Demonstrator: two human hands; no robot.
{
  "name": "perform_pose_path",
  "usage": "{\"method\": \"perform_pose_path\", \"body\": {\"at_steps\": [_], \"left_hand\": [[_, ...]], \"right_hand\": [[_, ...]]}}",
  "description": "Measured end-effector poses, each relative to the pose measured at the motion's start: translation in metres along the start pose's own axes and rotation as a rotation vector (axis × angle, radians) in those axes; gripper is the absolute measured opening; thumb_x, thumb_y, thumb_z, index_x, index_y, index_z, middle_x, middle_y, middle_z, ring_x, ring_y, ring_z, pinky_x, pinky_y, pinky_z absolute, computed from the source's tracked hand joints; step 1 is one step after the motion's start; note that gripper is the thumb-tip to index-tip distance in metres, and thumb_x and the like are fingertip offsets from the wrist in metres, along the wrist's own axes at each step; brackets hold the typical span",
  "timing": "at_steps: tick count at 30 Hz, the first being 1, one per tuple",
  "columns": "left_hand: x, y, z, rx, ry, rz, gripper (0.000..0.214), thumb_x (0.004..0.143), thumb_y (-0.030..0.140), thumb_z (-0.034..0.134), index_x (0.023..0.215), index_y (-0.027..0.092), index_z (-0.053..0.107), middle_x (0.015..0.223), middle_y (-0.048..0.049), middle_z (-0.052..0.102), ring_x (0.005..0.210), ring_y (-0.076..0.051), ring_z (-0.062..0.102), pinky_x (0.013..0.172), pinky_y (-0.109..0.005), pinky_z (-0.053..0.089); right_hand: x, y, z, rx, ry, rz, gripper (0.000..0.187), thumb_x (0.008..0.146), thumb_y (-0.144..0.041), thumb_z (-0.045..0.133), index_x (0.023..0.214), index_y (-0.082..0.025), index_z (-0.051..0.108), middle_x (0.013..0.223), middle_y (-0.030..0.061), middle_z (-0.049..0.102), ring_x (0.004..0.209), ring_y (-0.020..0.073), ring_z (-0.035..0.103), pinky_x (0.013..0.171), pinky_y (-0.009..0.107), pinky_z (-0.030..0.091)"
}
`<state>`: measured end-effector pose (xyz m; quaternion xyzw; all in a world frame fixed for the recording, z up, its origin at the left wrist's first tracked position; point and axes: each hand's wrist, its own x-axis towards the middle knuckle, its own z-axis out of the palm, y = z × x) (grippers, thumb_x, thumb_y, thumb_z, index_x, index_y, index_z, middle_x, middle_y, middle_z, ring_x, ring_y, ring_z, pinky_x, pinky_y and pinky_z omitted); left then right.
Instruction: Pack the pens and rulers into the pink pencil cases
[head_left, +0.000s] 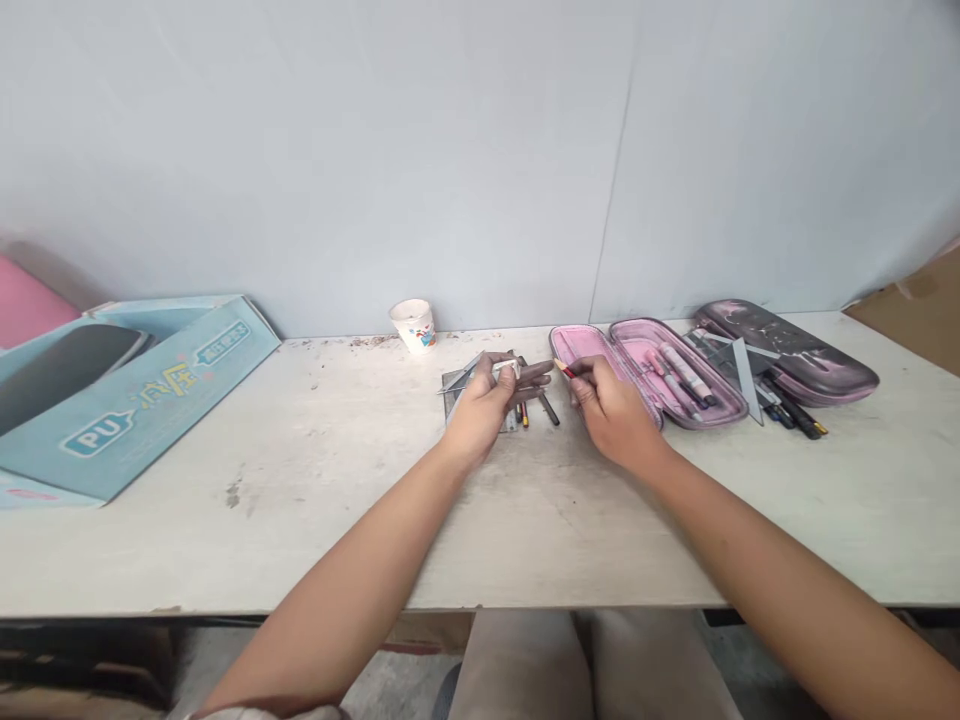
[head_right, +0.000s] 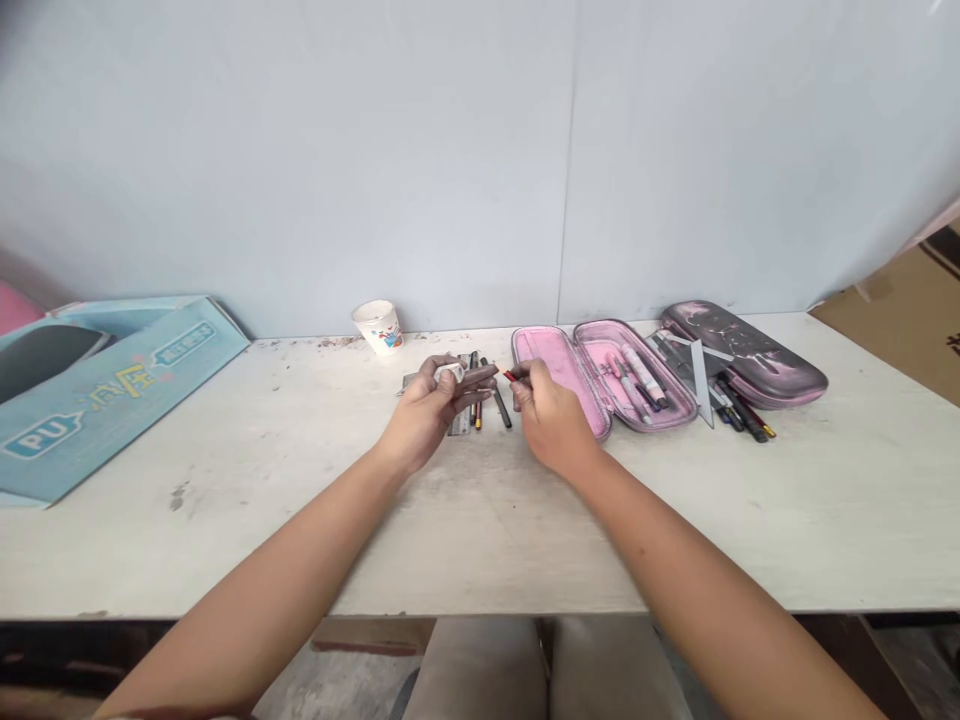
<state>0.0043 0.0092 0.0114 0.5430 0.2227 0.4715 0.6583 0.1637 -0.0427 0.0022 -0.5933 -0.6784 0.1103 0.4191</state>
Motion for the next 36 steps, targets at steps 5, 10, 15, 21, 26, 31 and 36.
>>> {"method": "perform_pose_path", "body": {"at_steps": [5, 10, 15, 21, 26, 31, 36], "left_hand": [[-0.008, 0.001, 0.01, -0.055, -0.027, -0.045, 0.029, 0.08, 0.04, 0.058, 0.094, 0.02, 0.042, 0.095, -0.0051, 0.065, 0.1, -0.019, 0.061, 0.087, -0.037, 0.045], [-0.009, -0.002, 0.007, -0.065, -0.02, -0.066, 0.029, 0.08, 0.041, 0.058, 0.094, 0.021, 0.043, 0.097, -0.0049, 0.064, 0.101, -0.019, 0.06, 0.086, -0.037, 0.046], [-0.009, -0.003, 0.005, -0.069, -0.023, -0.092, 0.031, 0.079, 0.042, 0.059, 0.095, 0.02, 0.043, 0.099, -0.0061, 0.064, 0.1, -0.02, 0.06, 0.084, -0.037, 0.046], [-0.01, -0.003, 0.007, -0.033, -0.023, -0.081, 0.032, 0.079, 0.044, 0.058, 0.095, 0.02, 0.043, 0.097, -0.0061, 0.064, 0.1, -0.021, 0.06, 0.085, -0.038, 0.046], [-0.007, -0.004, 0.006, 0.111, -0.016, -0.033, 0.032, 0.079, 0.043, 0.057, 0.096, 0.021, 0.042, 0.098, -0.0052, 0.064, 0.099, -0.018, 0.06, 0.087, -0.037, 0.045], [-0.006, -0.005, 0.009, 0.266, -0.071, -0.02, 0.031, 0.081, 0.04, 0.056, 0.096, 0.02, 0.039, 0.107, -0.0098, 0.064, 0.094, -0.017, 0.062, 0.082, -0.034, 0.046], [-0.01, -0.008, 0.013, 0.333, -0.109, -0.014, 0.029, 0.083, 0.038, 0.053, 0.096, 0.019, 0.037, 0.114, -0.0135, 0.061, 0.09, -0.016, 0.063, 0.078, -0.032, 0.047]], "right_hand": [[-0.004, 0.001, 0.0, -0.012, -0.014, -0.084, 0.038, 0.089, -0.024, 0.031, 0.126, -0.021, 0.037, 0.089, 0.0058, 0.063, 0.075, 0.0204, 0.06, 0.067, 0.032, 0.043], [-0.003, 0.003, 0.001, -0.058, -0.031, -0.169, 0.045, 0.087, -0.018, 0.03, 0.132, -0.025, 0.035, 0.098, 0.0048, 0.064, 0.08, 0.0188, 0.06, 0.069, 0.03, 0.045], [-0.002, 0.005, 0.003, -0.073, -0.04, -0.146, 0.046, 0.088, -0.019, 0.03, 0.133, -0.022, 0.036, 0.096, 0.0059, 0.065, 0.081, 0.0195, 0.06, 0.072, 0.032, 0.045], [-0.002, 0.004, 0.002, -0.058, -0.054, -0.192, 0.043, 0.09, -0.021, 0.029, 0.131, -0.024, 0.039, 0.108, 0.0055, 0.063, 0.09, 0.0187, 0.06, 0.075, 0.03, 0.043], [0.0, 0.003, 0.001, -0.164, 0.049, -0.105, 0.035, 0.09, -0.032, 0.034, 0.119, -0.018, 0.048, 0.101, 0.007, 0.066, 0.087, 0.0207, 0.061, 0.073, 0.029, 0.041], [0.011, 0.018, -0.019, -0.401, 0.253, 0.083, 0.032, 0.088, -0.034, 0.034, 0.103, -0.015, 0.055, 0.09, 0.0107, 0.066, 0.085, 0.0237, 0.058, 0.069, 0.031, 0.039], [0.013, 0.052, -0.043, -0.656, 0.262, 0.281, 0.035, 0.085, -0.032, 0.037, 0.096, -0.008, 0.06, 0.095, 0.0211, 0.062, 0.096, 0.0312, 0.052, 0.075, 0.039, 0.037]]}}
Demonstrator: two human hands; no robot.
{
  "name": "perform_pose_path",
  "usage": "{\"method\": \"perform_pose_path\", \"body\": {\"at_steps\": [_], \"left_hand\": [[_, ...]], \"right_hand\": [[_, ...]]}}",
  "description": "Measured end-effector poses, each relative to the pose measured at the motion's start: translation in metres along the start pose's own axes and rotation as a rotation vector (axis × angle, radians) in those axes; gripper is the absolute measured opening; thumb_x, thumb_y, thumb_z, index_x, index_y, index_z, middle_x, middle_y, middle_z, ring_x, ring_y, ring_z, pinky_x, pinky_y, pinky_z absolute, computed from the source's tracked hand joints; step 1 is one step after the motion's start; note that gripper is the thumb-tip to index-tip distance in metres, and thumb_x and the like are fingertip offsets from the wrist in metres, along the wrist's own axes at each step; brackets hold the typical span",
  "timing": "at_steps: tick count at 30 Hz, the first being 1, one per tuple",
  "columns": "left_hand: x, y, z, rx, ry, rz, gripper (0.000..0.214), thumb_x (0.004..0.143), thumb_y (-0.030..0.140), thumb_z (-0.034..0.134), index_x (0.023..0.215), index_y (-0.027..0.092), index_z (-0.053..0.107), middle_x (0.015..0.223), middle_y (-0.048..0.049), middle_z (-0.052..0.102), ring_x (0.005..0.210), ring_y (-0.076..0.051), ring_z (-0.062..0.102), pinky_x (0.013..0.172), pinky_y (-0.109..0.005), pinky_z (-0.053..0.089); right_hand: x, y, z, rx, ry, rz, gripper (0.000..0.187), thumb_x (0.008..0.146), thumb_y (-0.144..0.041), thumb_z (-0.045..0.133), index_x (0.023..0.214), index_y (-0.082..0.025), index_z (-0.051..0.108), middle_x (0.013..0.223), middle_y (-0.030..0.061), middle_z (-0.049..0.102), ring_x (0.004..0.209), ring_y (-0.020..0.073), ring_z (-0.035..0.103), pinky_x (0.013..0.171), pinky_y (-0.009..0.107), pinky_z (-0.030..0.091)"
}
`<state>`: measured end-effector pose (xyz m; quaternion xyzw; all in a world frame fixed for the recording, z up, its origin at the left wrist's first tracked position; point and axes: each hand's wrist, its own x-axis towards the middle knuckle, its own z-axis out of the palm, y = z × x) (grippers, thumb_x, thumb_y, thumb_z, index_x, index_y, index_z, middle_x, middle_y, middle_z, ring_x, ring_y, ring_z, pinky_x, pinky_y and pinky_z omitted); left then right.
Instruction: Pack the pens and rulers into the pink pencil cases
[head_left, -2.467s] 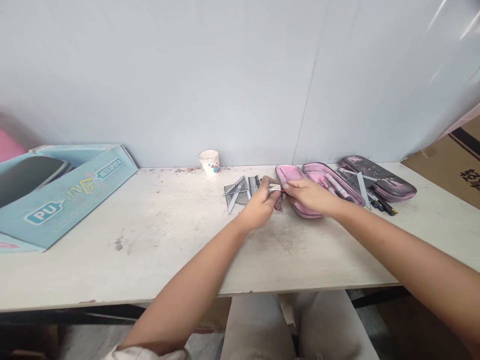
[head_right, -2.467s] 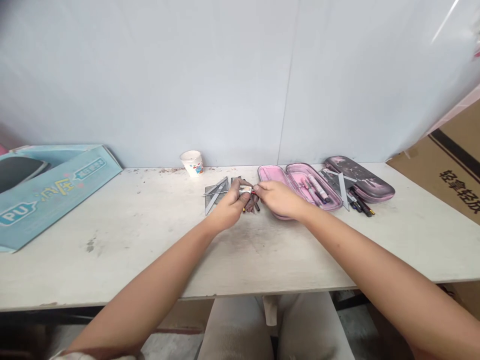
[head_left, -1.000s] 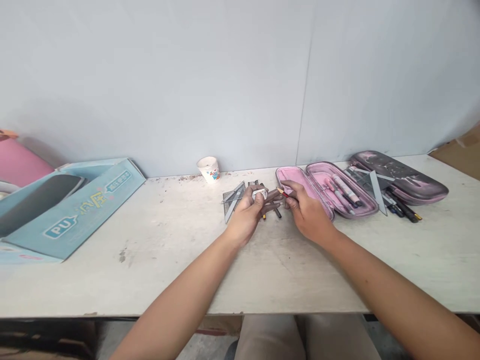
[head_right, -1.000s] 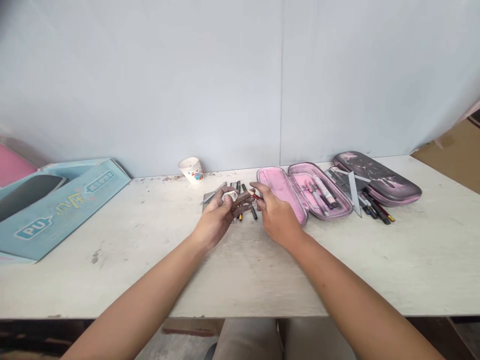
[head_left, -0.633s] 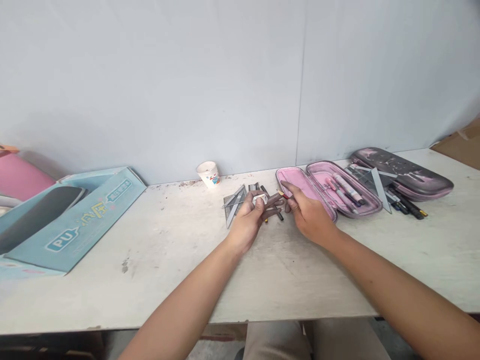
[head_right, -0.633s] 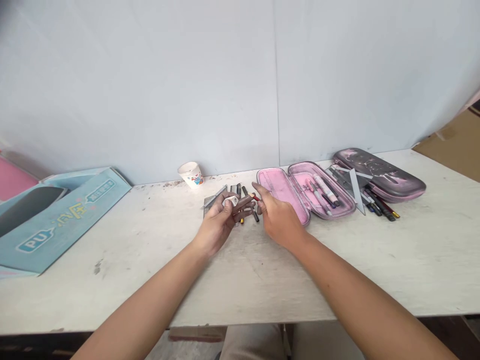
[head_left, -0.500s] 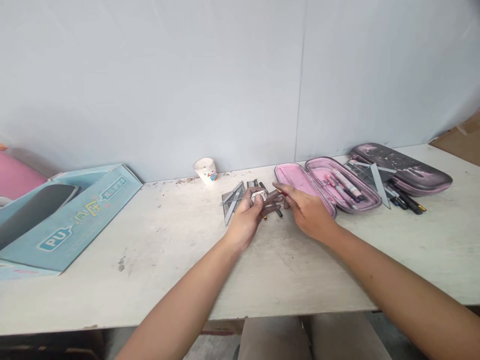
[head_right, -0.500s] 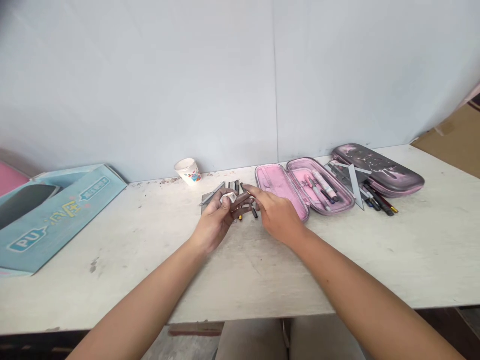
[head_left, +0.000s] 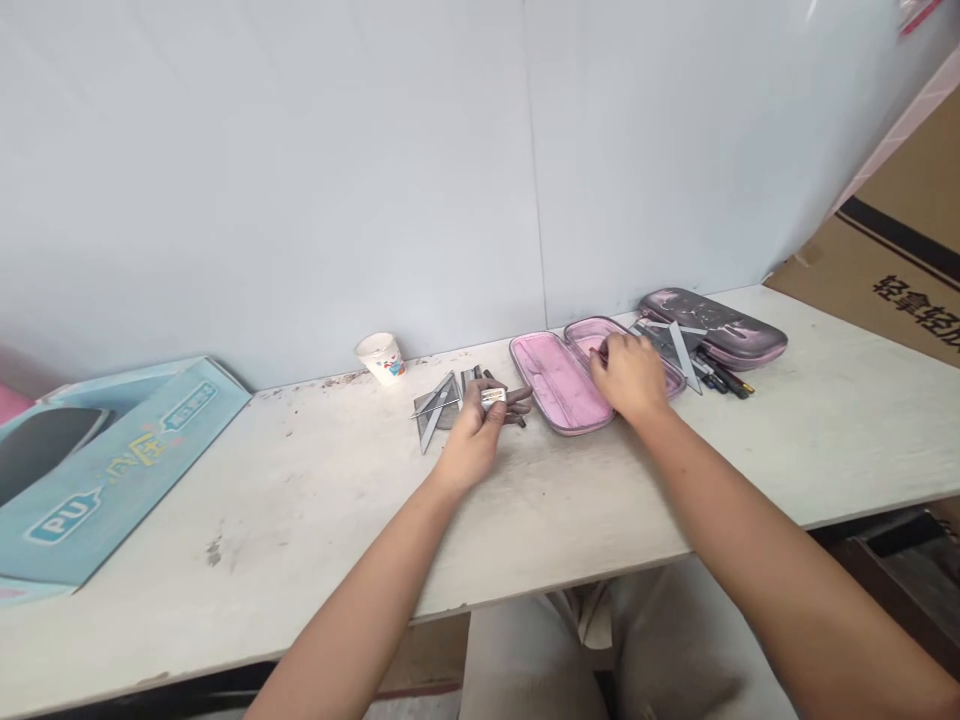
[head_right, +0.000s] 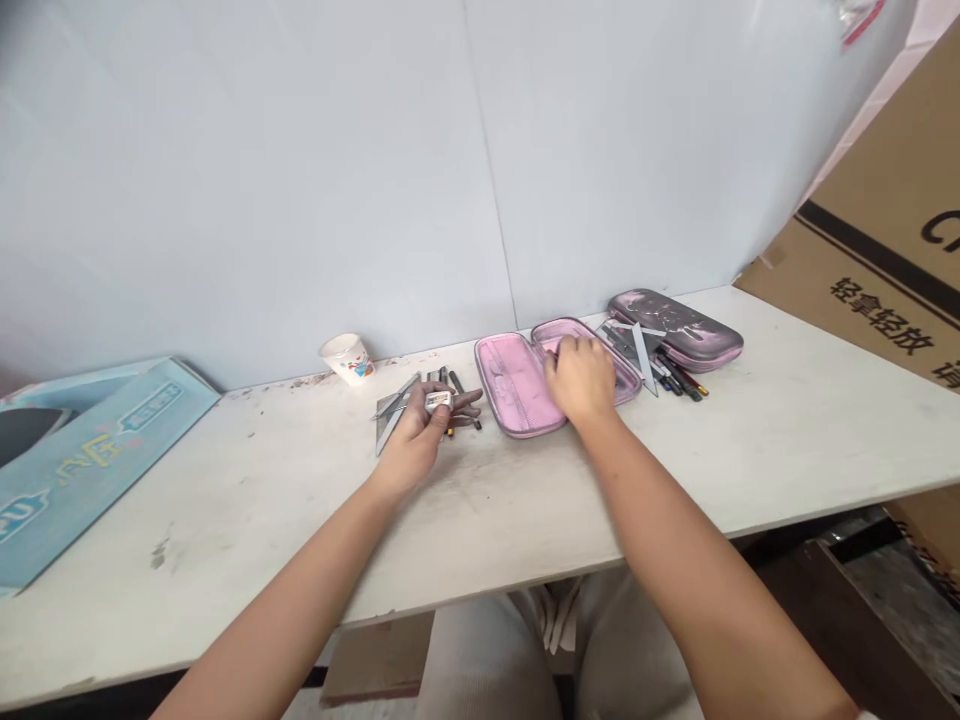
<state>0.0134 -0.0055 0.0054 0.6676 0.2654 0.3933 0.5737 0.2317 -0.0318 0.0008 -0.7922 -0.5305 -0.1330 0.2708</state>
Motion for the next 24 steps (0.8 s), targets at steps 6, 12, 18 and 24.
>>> {"method": "perform_pose_path", "body": {"at_steps": [6, 12, 18, 24], "left_hand": [[-0.003, -0.001, 0.002, -0.031, -0.045, 0.001, 0.028, 0.083, 0.039, 0.052, 0.095, 0.019, 0.036, 0.109, -0.0141, 0.064, 0.086, -0.014, 0.063, 0.078, -0.032, 0.047], [-0.006, 0.005, -0.036, 0.041, -0.005, -0.01, 0.025, 0.084, 0.038, 0.05, 0.097, 0.02, 0.038, 0.105, -0.0126, 0.066, 0.082, -0.014, 0.063, 0.076, -0.031, 0.048], [-0.016, 0.018, -0.116, 0.066, 0.236, -0.008, 0.027, 0.081, 0.037, 0.054, 0.094, 0.018, 0.04, 0.094, -0.0094, 0.069, 0.073, -0.012, 0.062, 0.073, -0.03, 0.047], [-0.039, 0.032, -0.182, 0.122, 0.476, -0.034, 0.026, 0.08, 0.032, 0.056, 0.097, 0.017, 0.043, 0.087, -0.0063, 0.069, 0.069, -0.011, 0.059, 0.074, -0.029, 0.045]], "right_hand": [[-0.004, 0.014, 0.011, -0.076, -0.071, 0.041, 0.037, 0.082, -0.034, 0.042, 0.099, -0.007, 0.06, 0.101, 0.0248, 0.057, 0.1, 0.036, 0.047, 0.077, 0.046, 0.036], [0.01, -0.039, 0.01, 0.005, -0.025, -0.329, 0.029, 0.084, -0.03, 0.039, 0.091, -0.013, 0.061, 0.092, 0.0152, 0.058, 0.092, 0.028, 0.047, 0.08, 0.039, 0.036], [0.033, -0.147, 0.031, 0.198, -0.129, -0.651, 0.026, 0.086, -0.027, 0.038, 0.095, -0.013, 0.058, 0.093, 0.0132, 0.058, 0.096, 0.0256, 0.046, 0.085, 0.036, 0.036], [0.048, -0.234, 0.094, 0.555, -0.277, -0.473, 0.063, 0.074, -0.04, 0.058, 0.124, -0.009, 0.037, 0.11, 0.0157, 0.056, 0.105, 0.0268, 0.047, 0.088, 0.038, 0.038]]}}
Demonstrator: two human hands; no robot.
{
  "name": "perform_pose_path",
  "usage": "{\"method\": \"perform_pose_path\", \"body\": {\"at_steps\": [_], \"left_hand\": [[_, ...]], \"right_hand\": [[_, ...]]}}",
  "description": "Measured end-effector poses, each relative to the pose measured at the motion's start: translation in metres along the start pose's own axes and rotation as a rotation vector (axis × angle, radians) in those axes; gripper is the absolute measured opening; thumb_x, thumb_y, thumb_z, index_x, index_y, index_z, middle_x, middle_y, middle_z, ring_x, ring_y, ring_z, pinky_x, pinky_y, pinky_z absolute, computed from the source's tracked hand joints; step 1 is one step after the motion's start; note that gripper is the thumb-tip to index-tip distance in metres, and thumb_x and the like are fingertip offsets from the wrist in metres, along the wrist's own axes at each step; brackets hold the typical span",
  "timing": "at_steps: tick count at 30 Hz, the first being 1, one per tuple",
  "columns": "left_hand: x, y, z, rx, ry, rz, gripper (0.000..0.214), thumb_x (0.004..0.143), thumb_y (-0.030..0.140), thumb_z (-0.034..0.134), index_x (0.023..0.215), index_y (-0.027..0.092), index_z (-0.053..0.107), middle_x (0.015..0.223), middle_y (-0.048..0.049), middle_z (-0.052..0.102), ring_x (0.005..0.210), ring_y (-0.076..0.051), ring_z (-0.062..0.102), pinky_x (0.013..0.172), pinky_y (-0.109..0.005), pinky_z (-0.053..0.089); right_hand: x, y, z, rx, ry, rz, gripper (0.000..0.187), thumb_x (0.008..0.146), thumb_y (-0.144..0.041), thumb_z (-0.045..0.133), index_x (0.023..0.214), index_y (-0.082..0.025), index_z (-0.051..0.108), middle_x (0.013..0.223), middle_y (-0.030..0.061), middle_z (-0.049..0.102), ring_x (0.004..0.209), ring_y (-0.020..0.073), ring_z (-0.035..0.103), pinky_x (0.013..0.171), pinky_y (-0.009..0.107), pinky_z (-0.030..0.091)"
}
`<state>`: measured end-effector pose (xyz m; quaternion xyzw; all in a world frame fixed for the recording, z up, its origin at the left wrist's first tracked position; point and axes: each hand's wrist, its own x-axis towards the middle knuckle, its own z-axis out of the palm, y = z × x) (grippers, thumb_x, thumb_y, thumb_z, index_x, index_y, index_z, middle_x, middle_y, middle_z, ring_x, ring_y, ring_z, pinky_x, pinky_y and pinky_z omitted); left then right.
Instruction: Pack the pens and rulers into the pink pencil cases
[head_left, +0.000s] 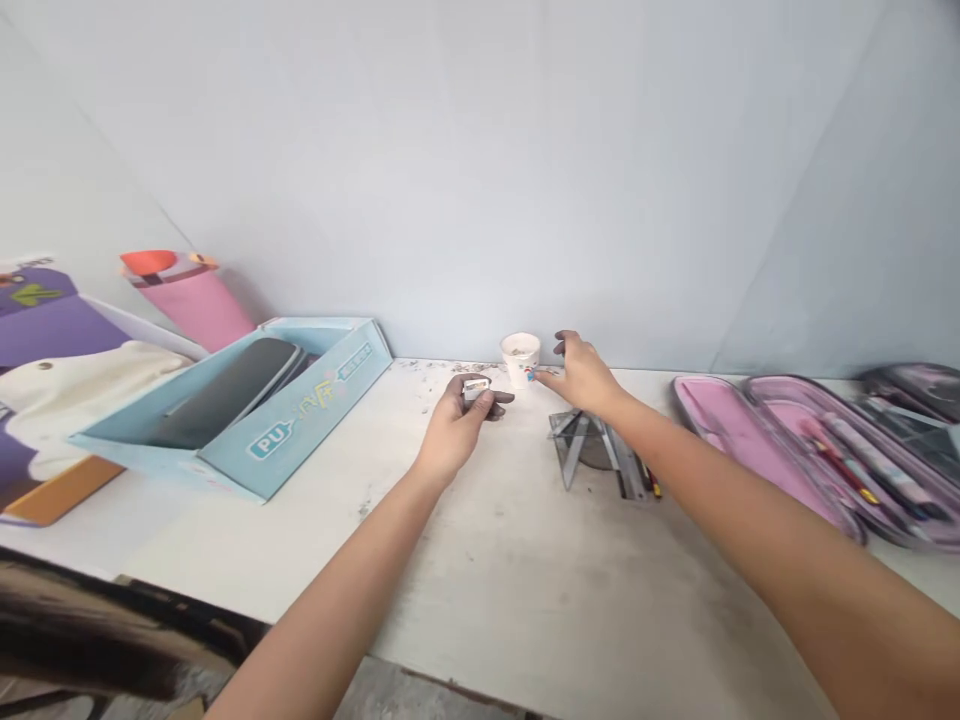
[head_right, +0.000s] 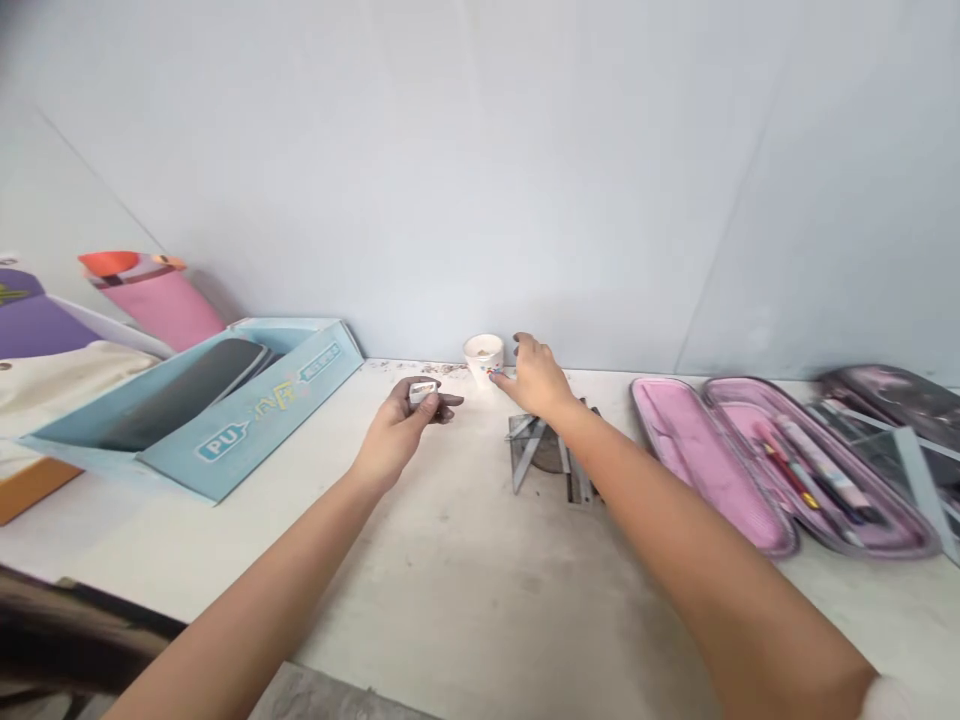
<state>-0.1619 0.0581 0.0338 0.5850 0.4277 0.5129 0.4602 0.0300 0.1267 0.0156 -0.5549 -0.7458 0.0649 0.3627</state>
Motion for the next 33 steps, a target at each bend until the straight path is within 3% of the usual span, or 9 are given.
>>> {"method": "perform_pose_path", "body": {"at_steps": [4, 8, 12, 14, 18, 22, 26, 29, 33], "left_hand": [[0.003, -0.006, -0.025, 0.022, 0.009, -0.003, 0.02, 0.085, 0.031, 0.048, 0.098, 0.018, 0.04, 0.085, -0.0048, 0.066, 0.068, -0.01, 0.056, 0.071, -0.029, 0.046], [0.011, -0.01, -0.038, 0.098, -0.022, 0.022, 0.015, 0.088, 0.029, 0.041, 0.099, 0.019, 0.039, 0.083, -0.0025, 0.062, 0.065, -0.01, 0.053, 0.068, -0.029, 0.045], [0.02, -0.005, -0.047, 0.219, -0.031, 0.064, 0.013, 0.089, 0.031, 0.037, 0.095, 0.019, 0.037, 0.079, -0.0009, 0.059, 0.065, -0.01, 0.053, 0.067, -0.03, 0.045], [0.023, 0.004, -0.052, 0.307, -0.038, 0.108, 0.014, 0.09, 0.033, 0.035, 0.095, 0.02, 0.036, 0.075, 0.0, 0.057, 0.065, -0.011, 0.053, 0.066, -0.029, 0.045], [0.022, 0.029, -0.059, 0.657, -0.03, 0.194, 0.018, 0.09, 0.034, 0.031, 0.099, 0.019, 0.037, 0.068, 0.0016, 0.054, 0.064, -0.013, 0.053, 0.065, -0.028, 0.043], [0.018, 0.045, -0.056, 1.116, -0.035, 0.215, 0.025, 0.09, 0.033, 0.029, 0.107, 0.017, 0.038, 0.081, -0.0061, 0.06, 0.072, -0.019, 0.059, 0.065, -0.031, 0.043], [0.013, 0.044, -0.049, 1.539, -0.308, 0.142, 0.024, 0.086, 0.025, 0.034, 0.105, 0.013, 0.042, 0.083, -0.0128, 0.064, 0.075, -0.025, 0.061, 0.064, -0.034, 0.043], [0.011, 0.046, -0.048, 1.644, -0.458, 0.072, 0.023, 0.084, 0.022, 0.036, 0.104, 0.013, 0.043, 0.077, -0.0121, 0.065, 0.071, -0.025, 0.063, 0.06, -0.032, 0.042], [0.008, 0.056, -0.05, 1.666, -0.367, 0.122, 0.029, 0.09, 0.03, 0.025, 0.106, 0.013, 0.043, 0.081, -0.0139, 0.067, 0.074, -0.027, 0.063, 0.061, -0.033, 0.042]], "right_hand": [[0.023, 0.003, 0.044, 0.189, 0.002, 0.148, 0.088, 0.064, -0.045, 0.067, 0.131, -0.009, 0.023, 0.121, 0.0203, 0.048, 0.112, 0.0274, 0.046, 0.092, 0.039, 0.037], [0.032, 0.001, 0.061, 0.208, 0.028, 0.091, 0.079, 0.067, -0.044, 0.065, 0.129, -0.013, 0.026, 0.122, 0.0179, 0.047, 0.111, 0.0266, 0.048, 0.089, 0.038, 0.039], [0.028, -0.011, 0.057, 0.092, -0.021, 0.014, 0.041, 0.073, -0.043, 0.058, 0.104, -0.017, 0.049, 0.106, 0.0107, 0.055, 0.096, 0.0239, 0.054, 0.079, 0.034, 0.042], [0.02, -0.021, 0.051, 0.031, -0.054, -0.046, 0.034, 0.075, -0.045, 0.056, 0.095, -0.018, 0.053, 0.102, 0.0088, 0.055, 0.092, 0.0223, 0.054, 0.076, 0.032, 0.042], [-0.004, -0.045, 0.038, -0.09, -0.139, -0.198, 0.035, 0.078, -0.051, 0.051, 0.088, -0.018, 0.055, 0.097, 0.008, 0.055, 0.089, 0.0212, 0.054, 0.073, 0.031, 0.04], [-0.024, -0.064, 0.03, -0.218, -0.196, -0.303, 0.037, 0.08, -0.053, 0.047, 0.084, -0.018, 0.058, 0.094, 0.0085, 0.056, 0.087, 0.0221, 0.054, 0.072, 0.032, 0.038], [-0.032, -0.073, 0.029, -0.297, -0.247, -0.311, 0.042, 0.082, -0.055, 0.042, 0.085, -0.016, 0.059, 0.087, 0.0083, 0.056, 0.081, 0.0214, 0.054, 0.069, 0.032, 0.037], [-0.033, -0.075, 0.029, -0.325, -0.27, -0.317, 0.044, 0.083, -0.056, 0.041, 0.087, -0.016, 0.06, 0.088, 0.0086, 0.056, 0.08, 0.0215, 0.054, 0.068, 0.032, 0.036], [-0.035, -0.077, 0.028, -0.341, -0.289, -0.31, 0.048, 0.082, -0.058, 0.038, 0.092, -0.016, 0.06, 0.088, 0.0087, 0.057, 0.08, 0.0218, 0.055, 0.068, 0.032, 0.036]]}}
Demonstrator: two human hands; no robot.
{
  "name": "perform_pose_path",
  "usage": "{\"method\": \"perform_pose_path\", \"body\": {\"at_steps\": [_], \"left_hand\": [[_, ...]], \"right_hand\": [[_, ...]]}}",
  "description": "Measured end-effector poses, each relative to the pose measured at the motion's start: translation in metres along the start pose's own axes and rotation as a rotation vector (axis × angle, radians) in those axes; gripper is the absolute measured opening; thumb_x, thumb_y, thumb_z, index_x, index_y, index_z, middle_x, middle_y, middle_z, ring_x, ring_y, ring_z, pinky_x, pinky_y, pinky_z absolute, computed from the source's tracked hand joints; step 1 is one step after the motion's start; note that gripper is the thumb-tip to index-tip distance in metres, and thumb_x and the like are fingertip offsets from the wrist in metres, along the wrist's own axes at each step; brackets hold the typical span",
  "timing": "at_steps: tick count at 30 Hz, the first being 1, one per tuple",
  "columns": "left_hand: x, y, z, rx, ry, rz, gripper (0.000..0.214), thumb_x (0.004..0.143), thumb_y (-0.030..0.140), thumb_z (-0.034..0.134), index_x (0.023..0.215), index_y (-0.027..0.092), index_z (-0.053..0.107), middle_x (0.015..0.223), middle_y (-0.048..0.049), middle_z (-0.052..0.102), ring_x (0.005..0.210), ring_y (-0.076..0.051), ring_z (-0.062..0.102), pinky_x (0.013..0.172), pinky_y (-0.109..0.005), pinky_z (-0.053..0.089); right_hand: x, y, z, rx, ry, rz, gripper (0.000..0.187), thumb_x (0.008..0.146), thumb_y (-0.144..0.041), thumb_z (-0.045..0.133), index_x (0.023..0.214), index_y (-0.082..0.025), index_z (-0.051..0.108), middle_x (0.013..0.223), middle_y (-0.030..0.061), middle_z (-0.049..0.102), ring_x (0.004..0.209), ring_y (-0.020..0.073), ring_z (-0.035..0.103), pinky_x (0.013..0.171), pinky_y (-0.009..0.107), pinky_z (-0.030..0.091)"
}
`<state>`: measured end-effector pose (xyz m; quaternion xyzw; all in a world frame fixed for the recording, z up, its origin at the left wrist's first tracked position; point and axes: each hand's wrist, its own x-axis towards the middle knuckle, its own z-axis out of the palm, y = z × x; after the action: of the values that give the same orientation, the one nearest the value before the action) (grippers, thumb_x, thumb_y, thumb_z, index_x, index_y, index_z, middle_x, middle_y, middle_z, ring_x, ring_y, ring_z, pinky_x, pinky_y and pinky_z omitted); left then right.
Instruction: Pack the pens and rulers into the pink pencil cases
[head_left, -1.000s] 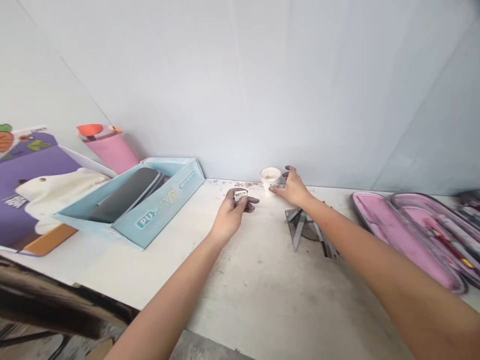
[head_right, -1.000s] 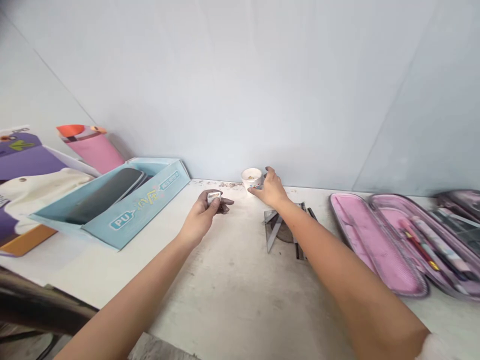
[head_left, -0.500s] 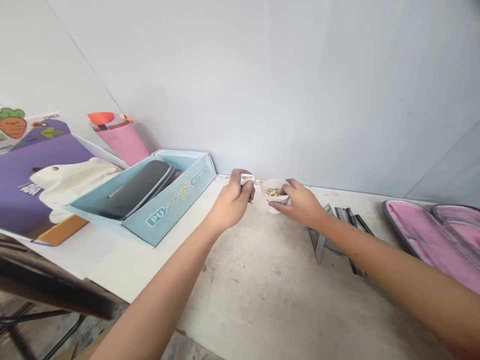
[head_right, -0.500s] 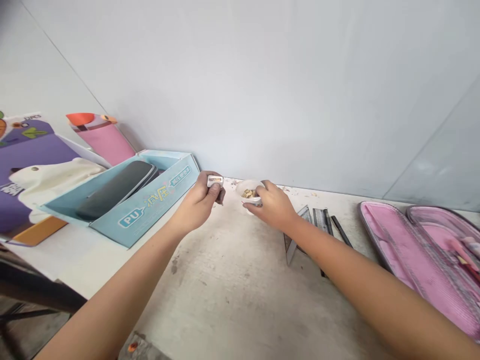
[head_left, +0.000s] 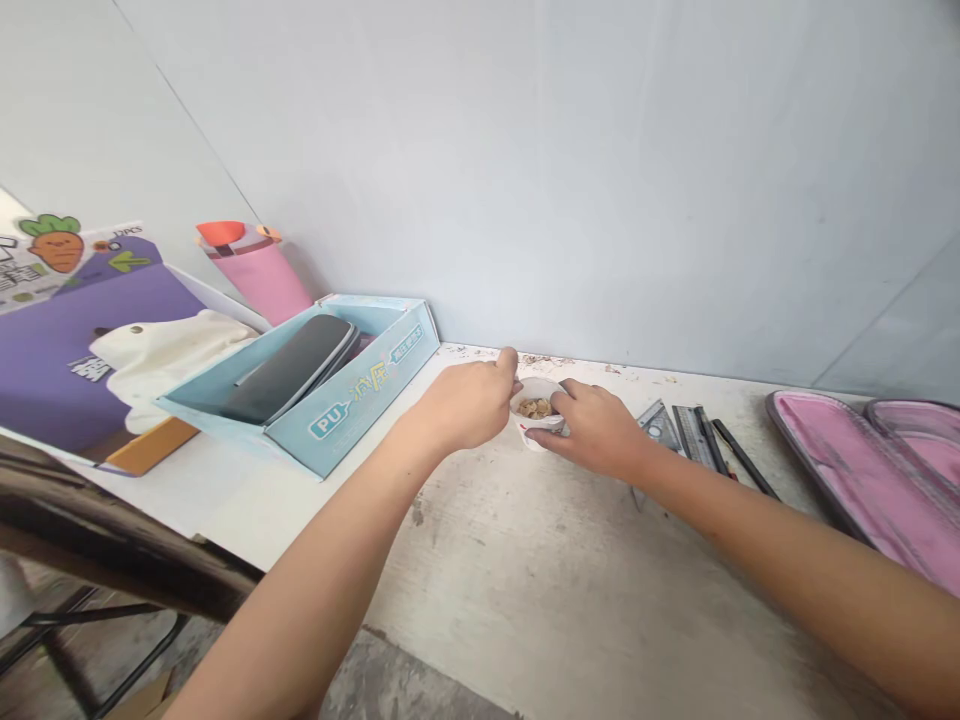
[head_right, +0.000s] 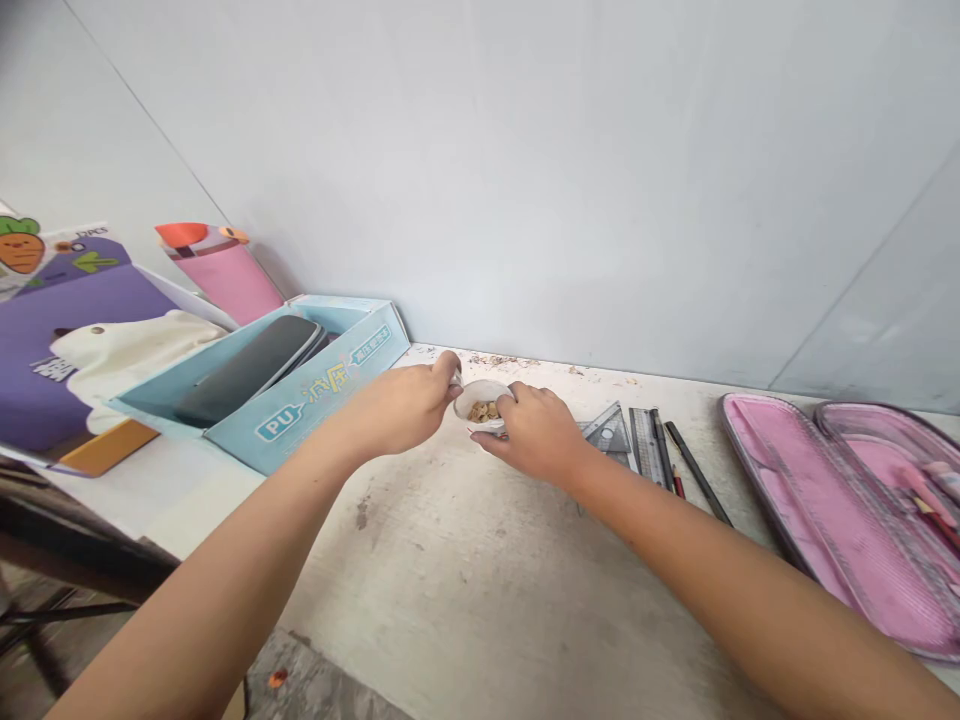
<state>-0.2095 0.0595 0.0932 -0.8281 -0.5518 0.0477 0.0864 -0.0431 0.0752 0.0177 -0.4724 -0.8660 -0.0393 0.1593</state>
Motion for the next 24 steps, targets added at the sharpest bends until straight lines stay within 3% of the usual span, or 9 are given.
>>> {"method": "perform_pose_path", "body": {"at_steps": [5, 9, 14, 20, 24], "left_hand": [[0.0, -0.001, 0.0, 0.004, -0.084, 0.027, 0.026, 0.082, 0.016, 0.036, 0.107, 0.014, 0.042, 0.088, -0.0128, 0.068, 0.078, -0.026, 0.064, 0.061, -0.032, 0.041], [0.002, 0.001, 0.004, 0.004, 0.01, -0.001, 0.023, 0.086, 0.023, 0.031, 0.104, 0.014, 0.043, 0.084, -0.0127, 0.067, 0.078, -0.027, 0.064, 0.061, -0.032, 0.042], [0.005, 0.005, 0.012, -0.041, -0.01, 0.003, 0.027, 0.08, 0.017, 0.039, 0.107, 0.015, 0.043, 0.087, -0.0123, 0.067, 0.079, -0.028, 0.063, 0.061, -0.033, 0.043], [-0.001, 0.001, 0.017, -0.423, 0.237, -0.101, 0.027, 0.088, 0.03, 0.034, 0.109, 0.018, 0.045, 0.091, -0.0081, 0.064, 0.084, -0.022, 0.061, 0.07, -0.032, 0.045], [-0.013, 0.002, 0.016, -0.661, 0.24, -0.131, 0.027, 0.085, 0.031, 0.039, 0.108, 0.019, 0.049, 0.08, -0.0032, 0.06, 0.072, -0.016, 0.06, 0.068, -0.03, 0.048]], "right_hand": [[-0.001, -0.001, -0.002, -0.005, -0.01, 0.03, 0.049, 0.083, -0.058, 0.037, 0.092, -0.016, 0.06, 0.089, 0.0092, 0.057, 0.082, 0.0218, 0.056, 0.068, 0.031, 0.037], [-0.002, -0.001, -0.002, -0.001, -0.024, 0.045, 0.05, 0.083, -0.058, 0.035, 0.095, -0.016, 0.059, 0.091, 0.0094, 0.058, 0.084, 0.0219, 0.056, 0.068, 0.031, 0.038], [-0.003, -0.001, -0.002, -0.011, -0.051, 0.064, 0.05, 0.083, -0.059, 0.035, 0.094, -0.016, 0.059, 0.091, 0.0095, 0.058, 0.084, 0.0217, 0.057, 0.068, 0.03, 0.038], [0.013, 0.023, -0.012, -0.023, 0.043, 0.243, 0.052, 0.083, -0.06, 0.033, 0.1, -0.017, 0.056, 0.098, 0.0099, 0.059, 0.085, 0.0235, 0.058, 0.068, 0.031, 0.04], [0.027, 0.045, -0.011, -0.09, 0.065, 0.342, 0.052, 0.084, -0.056, 0.035, 0.104, -0.012, 0.054, 0.1, 0.0158, 0.059, 0.091, 0.0264, 0.058, 0.075, 0.035, 0.04]]}}
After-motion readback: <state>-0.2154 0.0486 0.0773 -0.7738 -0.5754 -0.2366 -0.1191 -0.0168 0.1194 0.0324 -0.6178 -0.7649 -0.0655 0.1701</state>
